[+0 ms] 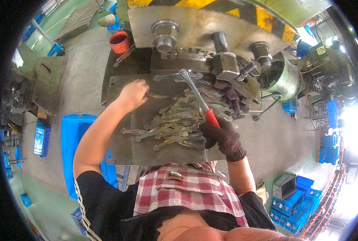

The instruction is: The person feeds metal blanks into a press machine one at a time by hand, stamps them, and retrieves the stamped pieces using a handheld tool.

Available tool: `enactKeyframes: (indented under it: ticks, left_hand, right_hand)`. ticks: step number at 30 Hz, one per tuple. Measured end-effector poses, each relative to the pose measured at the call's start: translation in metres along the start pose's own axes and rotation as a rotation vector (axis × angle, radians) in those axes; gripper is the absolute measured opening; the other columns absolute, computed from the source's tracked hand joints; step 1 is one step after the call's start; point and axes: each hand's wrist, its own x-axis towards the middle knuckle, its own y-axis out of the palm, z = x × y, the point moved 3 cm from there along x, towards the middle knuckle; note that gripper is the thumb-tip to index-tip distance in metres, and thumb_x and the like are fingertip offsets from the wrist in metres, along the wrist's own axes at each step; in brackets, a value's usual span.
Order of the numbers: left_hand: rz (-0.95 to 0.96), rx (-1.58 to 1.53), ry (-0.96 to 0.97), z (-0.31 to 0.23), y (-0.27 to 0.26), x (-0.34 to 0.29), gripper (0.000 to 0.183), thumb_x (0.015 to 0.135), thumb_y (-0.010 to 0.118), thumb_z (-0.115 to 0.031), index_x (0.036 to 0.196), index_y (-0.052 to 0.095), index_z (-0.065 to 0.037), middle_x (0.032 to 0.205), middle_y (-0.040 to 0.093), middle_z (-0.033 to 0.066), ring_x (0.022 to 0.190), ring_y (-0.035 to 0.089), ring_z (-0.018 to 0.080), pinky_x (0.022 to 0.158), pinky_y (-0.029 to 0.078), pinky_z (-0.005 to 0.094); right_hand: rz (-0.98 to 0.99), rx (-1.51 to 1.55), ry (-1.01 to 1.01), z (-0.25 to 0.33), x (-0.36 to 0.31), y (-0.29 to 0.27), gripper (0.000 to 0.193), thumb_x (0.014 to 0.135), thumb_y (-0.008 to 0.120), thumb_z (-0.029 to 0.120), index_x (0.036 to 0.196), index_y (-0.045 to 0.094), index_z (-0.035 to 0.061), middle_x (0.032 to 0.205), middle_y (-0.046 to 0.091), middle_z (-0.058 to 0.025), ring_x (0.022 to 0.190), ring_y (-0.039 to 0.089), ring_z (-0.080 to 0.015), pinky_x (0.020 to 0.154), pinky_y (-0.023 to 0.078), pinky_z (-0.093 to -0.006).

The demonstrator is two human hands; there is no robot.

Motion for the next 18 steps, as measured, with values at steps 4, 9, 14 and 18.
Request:
enactKeyframes:
  ticks: [4,9,14,18]
  left_hand:
    - [0.283,0.241,0.085,0.006,0.010,0.014,0.030,0.069,0.070,-0.019,0.092,0.062,-0.001,0.091,0.062,0.0167,0.093,0.059,0.0331,0.082,0.048,0.0414]
    - [0.326,0.145,-0.037,0.025,-0.022,-0.009,0.026,0.071,0.067,-0.017,0.091,0.061,-0.001,0.075,0.063,0.0182,0.079,0.063,0.0350,0.074,0.049,0.0449]
    - [-0.041,-0.405,-0.218,0.038,-0.055,-0.002,0.026,0.095,0.047,-0.019,0.079,0.055,-0.001,0.056,0.049,0.0025,0.052,0.049,0.0100,0.051,0.040,0.0275]
    - [-0.055,-0.501,-0.264,0.002,-0.076,0.060,0.024,0.092,0.050,-0.020,0.083,0.058,0.000,0.068,0.057,0.0162,0.069,0.059,0.0265,0.066,0.045,0.0390]
  right_hand:
    - [-0.026,0.108,-0.021,0.004,-0.005,0.002,0.040,0.081,0.071,0.024,0.112,0.058,0.0025,0.076,0.058,-0.0013,0.056,0.055,-0.0092,0.045,0.045,-0.0241]
    - [-0.088,0.146,0.003,-0.002,-0.006,-0.011,0.044,0.080,0.072,0.024,0.116,0.056,0.0027,0.074,0.057,-0.0003,0.055,0.054,-0.0093,0.044,0.046,-0.0237]
    - [-0.116,0.204,-0.055,-0.001,-0.003,-0.019,0.044,0.080,0.071,0.025,0.115,0.057,0.0023,0.074,0.057,-0.0009,0.053,0.053,-0.0102,0.042,0.045,-0.0242]
    - [-0.146,0.211,-0.052,0.002,0.003,-0.028,0.042,0.080,0.070,0.025,0.114,0.058,0.0028,0.074,0.057,-0.0012,0.054,0.054,-0.0106,0.041,0.045,-0.0245]
